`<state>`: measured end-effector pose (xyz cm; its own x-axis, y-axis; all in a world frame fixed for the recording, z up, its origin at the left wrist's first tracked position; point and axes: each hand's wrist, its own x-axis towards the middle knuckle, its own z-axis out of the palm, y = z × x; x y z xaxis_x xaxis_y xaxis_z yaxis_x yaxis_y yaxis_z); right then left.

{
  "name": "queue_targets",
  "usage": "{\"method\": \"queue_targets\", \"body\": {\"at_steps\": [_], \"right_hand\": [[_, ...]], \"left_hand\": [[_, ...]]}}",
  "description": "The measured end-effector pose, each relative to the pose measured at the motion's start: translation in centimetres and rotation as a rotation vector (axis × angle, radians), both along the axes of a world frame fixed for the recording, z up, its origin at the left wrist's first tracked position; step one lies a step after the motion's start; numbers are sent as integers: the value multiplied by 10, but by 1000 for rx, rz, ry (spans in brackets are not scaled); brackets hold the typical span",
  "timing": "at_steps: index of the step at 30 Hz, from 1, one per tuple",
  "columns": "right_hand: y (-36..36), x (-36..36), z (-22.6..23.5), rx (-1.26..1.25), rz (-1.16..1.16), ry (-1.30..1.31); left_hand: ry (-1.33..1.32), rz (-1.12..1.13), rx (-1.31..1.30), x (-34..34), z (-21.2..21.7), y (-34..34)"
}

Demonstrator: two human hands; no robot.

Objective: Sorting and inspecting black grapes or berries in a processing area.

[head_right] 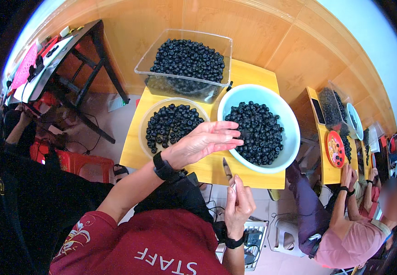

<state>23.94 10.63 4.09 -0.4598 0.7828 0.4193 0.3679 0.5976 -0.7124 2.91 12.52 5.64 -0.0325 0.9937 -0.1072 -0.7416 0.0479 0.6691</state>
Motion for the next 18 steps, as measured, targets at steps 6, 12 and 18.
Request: {"method": "queue_targets", "body": {"at_steps": [6, 12, 18], "right_hand": [[1, 5, -13, -15, 7, 42], [-8, -14, -17, -119, 53, 9], [-12, -21, -15, -124, 95, -51]], "left_hand": [[403, 47, -63, -43, 5, -54], [978, 285, -405, -98, -41, -115], [1523, 287, -436, -89, -65, -120]]}}
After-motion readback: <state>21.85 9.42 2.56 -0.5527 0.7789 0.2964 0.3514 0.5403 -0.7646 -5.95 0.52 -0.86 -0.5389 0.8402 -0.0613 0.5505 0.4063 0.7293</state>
